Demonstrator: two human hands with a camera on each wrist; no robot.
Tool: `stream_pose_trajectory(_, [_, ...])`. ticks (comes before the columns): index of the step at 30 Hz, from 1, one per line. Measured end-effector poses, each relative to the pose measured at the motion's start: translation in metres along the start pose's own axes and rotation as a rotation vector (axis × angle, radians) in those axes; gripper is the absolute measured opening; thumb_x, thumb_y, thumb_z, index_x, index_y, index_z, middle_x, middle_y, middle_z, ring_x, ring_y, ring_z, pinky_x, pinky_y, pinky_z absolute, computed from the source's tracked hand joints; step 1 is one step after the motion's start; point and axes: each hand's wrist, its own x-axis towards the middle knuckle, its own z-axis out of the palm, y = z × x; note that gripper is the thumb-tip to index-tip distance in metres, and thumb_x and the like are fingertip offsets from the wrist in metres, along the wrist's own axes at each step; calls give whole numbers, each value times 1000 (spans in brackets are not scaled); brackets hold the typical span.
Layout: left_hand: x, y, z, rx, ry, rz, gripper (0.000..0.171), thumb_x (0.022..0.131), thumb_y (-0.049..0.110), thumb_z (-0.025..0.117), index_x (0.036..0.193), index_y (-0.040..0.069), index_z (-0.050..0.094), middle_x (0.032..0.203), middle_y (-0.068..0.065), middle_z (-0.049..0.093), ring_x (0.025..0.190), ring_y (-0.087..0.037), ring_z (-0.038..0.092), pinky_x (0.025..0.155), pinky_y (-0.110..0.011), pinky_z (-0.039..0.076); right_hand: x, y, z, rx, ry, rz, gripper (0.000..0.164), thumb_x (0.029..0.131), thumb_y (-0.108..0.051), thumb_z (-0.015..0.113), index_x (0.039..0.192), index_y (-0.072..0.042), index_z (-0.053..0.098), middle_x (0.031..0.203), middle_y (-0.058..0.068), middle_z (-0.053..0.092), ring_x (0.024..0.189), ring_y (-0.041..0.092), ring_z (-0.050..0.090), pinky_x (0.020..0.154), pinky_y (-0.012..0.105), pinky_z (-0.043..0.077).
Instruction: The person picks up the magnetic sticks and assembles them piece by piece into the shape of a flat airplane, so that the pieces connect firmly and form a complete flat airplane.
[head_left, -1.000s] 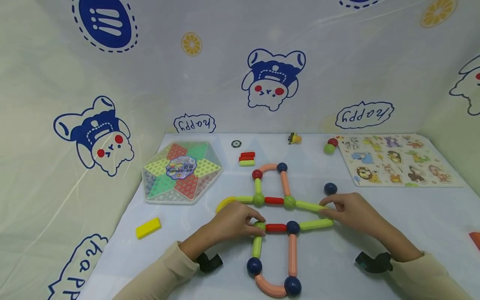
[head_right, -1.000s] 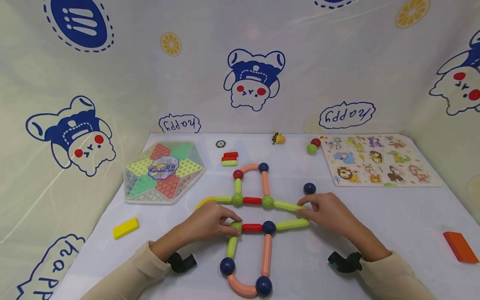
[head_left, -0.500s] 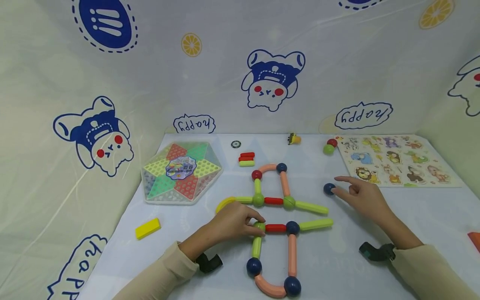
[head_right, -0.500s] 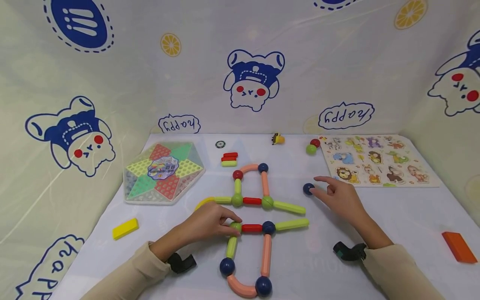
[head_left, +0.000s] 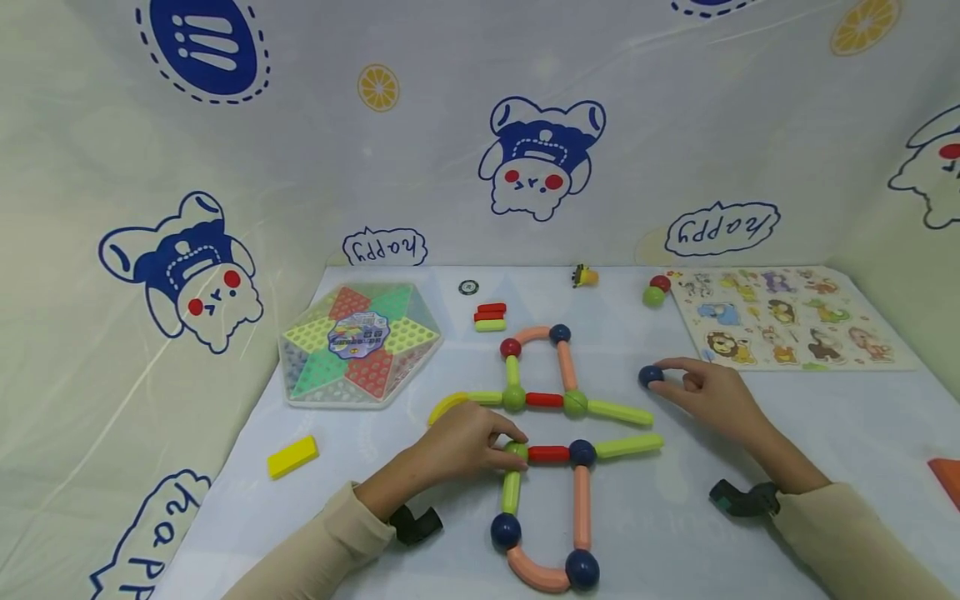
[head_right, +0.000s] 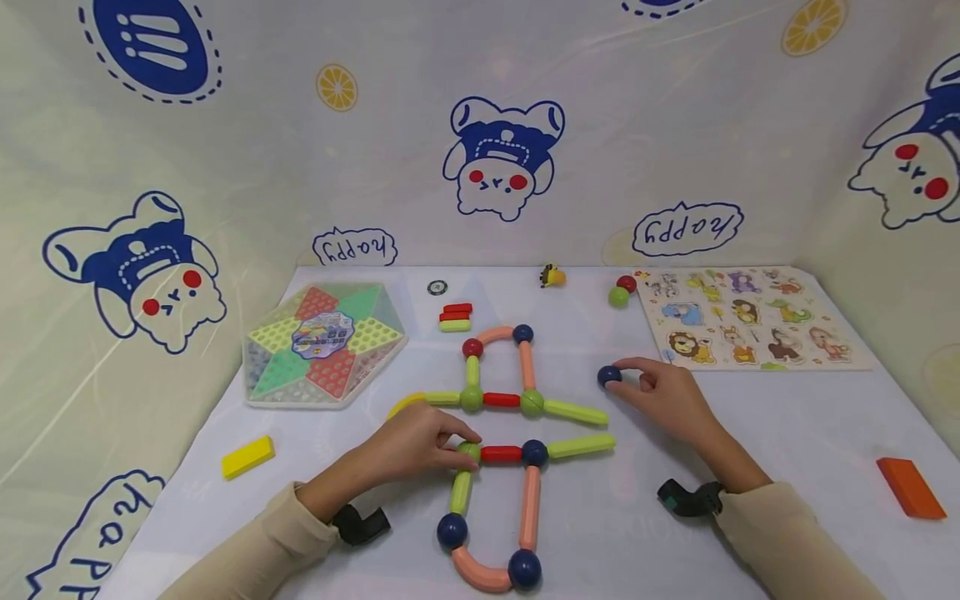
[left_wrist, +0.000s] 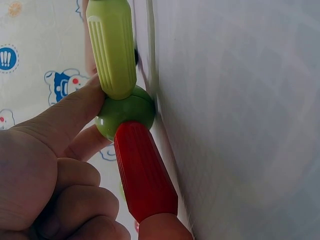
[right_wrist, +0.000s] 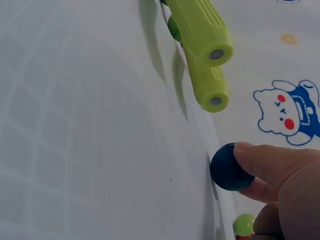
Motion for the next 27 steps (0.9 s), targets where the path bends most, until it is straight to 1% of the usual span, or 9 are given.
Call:
stream_pose_trajectory(3, [0, 0, -1, -4, 8, 4, 35, 74, 47, 74, 102, 26, 73, 78, 22, 63, 54, -2, 46, 54, -21, 37, -1, -1, -1, -15, 20, -15, 48, 81, -52, 65, 113, -16, 66, 54, -2, 40, 47, 14, 37, 41, 26, 26])
stream_pose_trajectory(7, [1, 0, -2, -2, 12, 5, 35, 74, 47, 74, 102, 26, 73, 78, 22, 63, 54, -2, 45, 54, -20, 37, -6, -2, -8, -51, 35, -16, 48, 81, -54, 65, 111, -17, 67, 54, -4, 39, 46, 13, 36, 40, 26, 26])
stream_pose_trajectory(10, [1, 1, -3, 1, 10, 1, 35, 74, 47, 74, 102, 26, 73, 76, 22, 62, 53, -2, 45, 53, -21, 36, -14, -4, -15, -68, 18, -6, 48, 80, -55, 65, 108, -17, 68, 53, -4, 37, 44, 13, 35, 40, 26, 26])
stream_pose_trajectory(14, [1, 1, -5, 4, 23, -4, 34, 74, 47, 74, 102, 26, 73, 79, 21, 64, 54, -2, 45, 55, -21, 37, -29, -6, -24, -79, -29, 8, 47, 79, -56, 65, 107, -18, 68, 52, -5, 36, 44, 11, 33, 40, 26, 25])
stream_pose_trajectory(15, [1, 1, -6, 5, 28, -7, 34, 74, 47, 74, 102, 26, 73, 78, 21, 64, 54, -3, 45, 55, -21, 36, -32, -8, -25, -76, -44, 14, 47, 79, -56, 65, 107, -18, 68, 52, -6, 36, 45, 11, 33, 41, 25, 25])
stream_pose_trajectory(18, [-1, 1, -4, -3, 22, -16, 34, 74, 46, 75, 101, 26, 74, 64, 18, 59, 50, -4, 44, 52, -21, 35, -43, -12, -24, -49, -104, 37, 48, 78, -57, 65, 107, -18, 69, 53, -6, 37, 45, 10, 33, 42, 25, 26])
stream_pose_trajectory(21, [-3, 1, 0, -16, 5, -20, 34, 74, 46, 75, 101, 26, 74, 52, 14, 48, 46, -4, 42, 49, -21, 32, -52, -15, -18, -28, -151, 61, 50, 78, -58, 65, 108, -18, 68, 53, -6, 38, 46, 9, 35, 42, 24, 28])
stream_pose_trajectory(23, [-3, 0, 2, -22, -1, -19, 34, 74, 46, 75, 102, 26, 73, 51, 15, 47, 46, -4, 42, 48, -20, 32, -54, -15, -14, -26, -151, 58, 49, 78, -57, 65, 108, -18, 68, 53, -6, 38, 46, 9, 35, 42, 24, 28])
stream_pose_trajectory(27, [-2, 0, 2, -13, 9, -19, 35, 74, 47, 74, 102, 27, 73, 55, 17, 51, 47, -4, 43, 50, -21, 33, -54, -15, -10, -32, -99, 28, 45, 80, -54, 65, 107, -19, 68, 51, -8, 36, 44, 7, 31, 41, 23, 27])
